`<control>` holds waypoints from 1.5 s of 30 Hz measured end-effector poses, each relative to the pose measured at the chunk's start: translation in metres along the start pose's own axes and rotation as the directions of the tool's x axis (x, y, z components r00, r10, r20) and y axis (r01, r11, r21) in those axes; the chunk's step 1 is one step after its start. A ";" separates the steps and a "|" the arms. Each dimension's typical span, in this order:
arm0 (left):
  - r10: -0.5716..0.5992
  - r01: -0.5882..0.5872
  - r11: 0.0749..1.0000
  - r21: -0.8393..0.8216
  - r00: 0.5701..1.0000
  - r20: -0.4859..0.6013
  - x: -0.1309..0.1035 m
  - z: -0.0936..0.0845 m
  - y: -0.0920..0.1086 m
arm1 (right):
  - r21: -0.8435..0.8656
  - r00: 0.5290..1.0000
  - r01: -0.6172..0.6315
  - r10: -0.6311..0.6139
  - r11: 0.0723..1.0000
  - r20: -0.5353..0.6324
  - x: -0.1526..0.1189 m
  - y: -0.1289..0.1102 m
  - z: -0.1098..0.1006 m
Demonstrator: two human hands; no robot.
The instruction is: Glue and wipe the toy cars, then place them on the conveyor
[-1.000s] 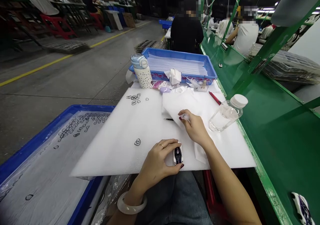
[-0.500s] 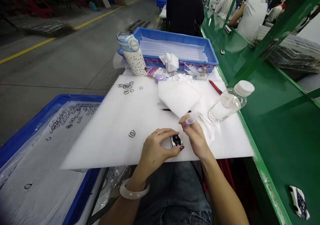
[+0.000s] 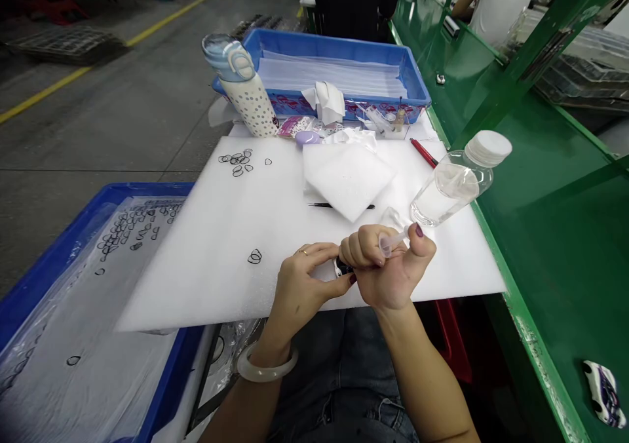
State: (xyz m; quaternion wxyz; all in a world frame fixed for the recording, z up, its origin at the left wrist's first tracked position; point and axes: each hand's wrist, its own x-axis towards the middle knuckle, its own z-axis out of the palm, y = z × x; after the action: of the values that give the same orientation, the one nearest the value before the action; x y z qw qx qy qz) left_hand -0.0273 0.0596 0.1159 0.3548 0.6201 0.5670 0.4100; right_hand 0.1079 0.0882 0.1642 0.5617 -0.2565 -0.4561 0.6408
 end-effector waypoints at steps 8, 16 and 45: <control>0.010 -0.010 1.000 0.012 1.000 0.002 0.000 0.001 0.000 | 0.016 0.999 0.037 -0.037 0.999 0.014 0.001 0.001 0.003; 0.009 -0.009 1.000 0.014 1.000 -0.003 0.000 0.000 0.000 | 0.011 0.999 0.048 -0.048 0.999 -0.010 0.000 0.000 0.007; 0.317 -0.336 0.882 0.332 0.942 0.111 -0.012 -0.004 -0.019 | -0.711 0.916 0.070 -0.328 0.700 -0.232 0.066 -0.005 -0.035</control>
State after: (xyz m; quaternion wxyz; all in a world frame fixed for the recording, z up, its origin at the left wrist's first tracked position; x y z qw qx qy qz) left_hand -0.0392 0.0494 0.0989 0.1813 0.7699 0.5080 0.3410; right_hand 0.1242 0.1615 0.1649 0.5628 -0.5018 -0.5819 0.3046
